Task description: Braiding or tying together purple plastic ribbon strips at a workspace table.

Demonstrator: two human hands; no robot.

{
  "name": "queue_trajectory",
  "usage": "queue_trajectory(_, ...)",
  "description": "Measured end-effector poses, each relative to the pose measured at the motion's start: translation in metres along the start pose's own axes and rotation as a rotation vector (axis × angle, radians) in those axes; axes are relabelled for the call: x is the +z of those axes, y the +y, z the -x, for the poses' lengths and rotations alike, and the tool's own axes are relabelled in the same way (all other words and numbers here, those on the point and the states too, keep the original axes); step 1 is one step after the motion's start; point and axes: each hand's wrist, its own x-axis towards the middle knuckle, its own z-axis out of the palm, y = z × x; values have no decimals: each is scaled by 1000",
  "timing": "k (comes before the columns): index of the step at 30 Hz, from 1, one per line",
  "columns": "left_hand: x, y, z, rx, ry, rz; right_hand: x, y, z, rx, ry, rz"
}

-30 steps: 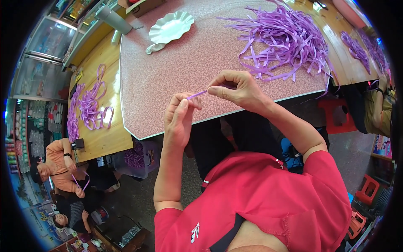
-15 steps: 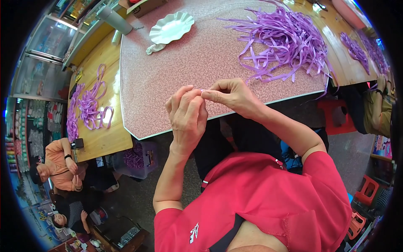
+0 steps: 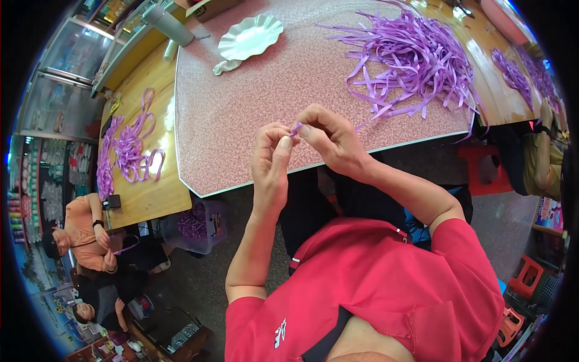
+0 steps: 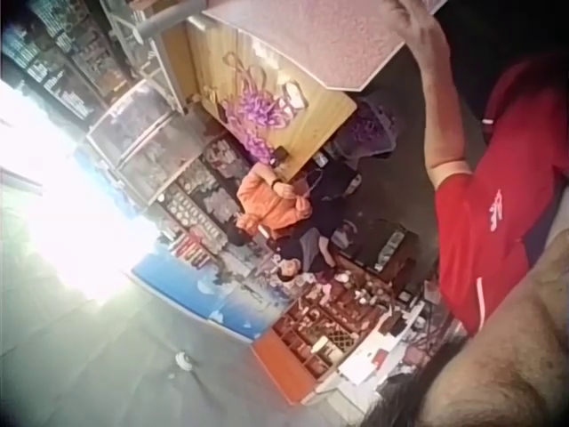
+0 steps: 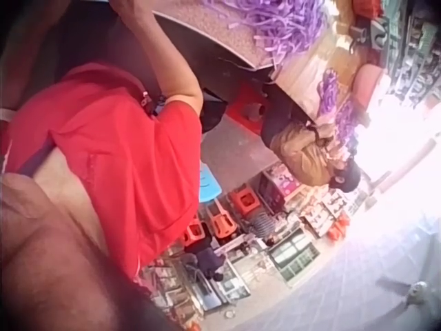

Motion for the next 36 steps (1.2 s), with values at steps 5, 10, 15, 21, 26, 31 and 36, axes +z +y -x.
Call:
queue_trajectory(5, -3, 9, -6, -342, -46, 542, -18, -2, -12, -660, -75, 435)
queue_trajectory(10, -6, 4, -5, -359, 3, 562, -27, -6, -12, -707, -204, 662)
queue_trajectory(15, -2, -2, 4, -154, 38, 311, -24, -8, -7, -623, -176, 603)
queue_trajectory(21, 15, 5, 13, 10, 65, 192, -22, -9, -4, -481, -160, 458)
queue_trajectory(26, 9, -10, 13, 99, 82, 7, -23, -8, -1, -391, -174, 427)
queue_trajectory(31, 16, -21, 13, 102, 139, 157, -21, -17, 1, -134, -188, 379)
queue_trajectory(36, 25, -20, 10, -15, 178, 354, -13, -14, 5, 100, -83, 256)
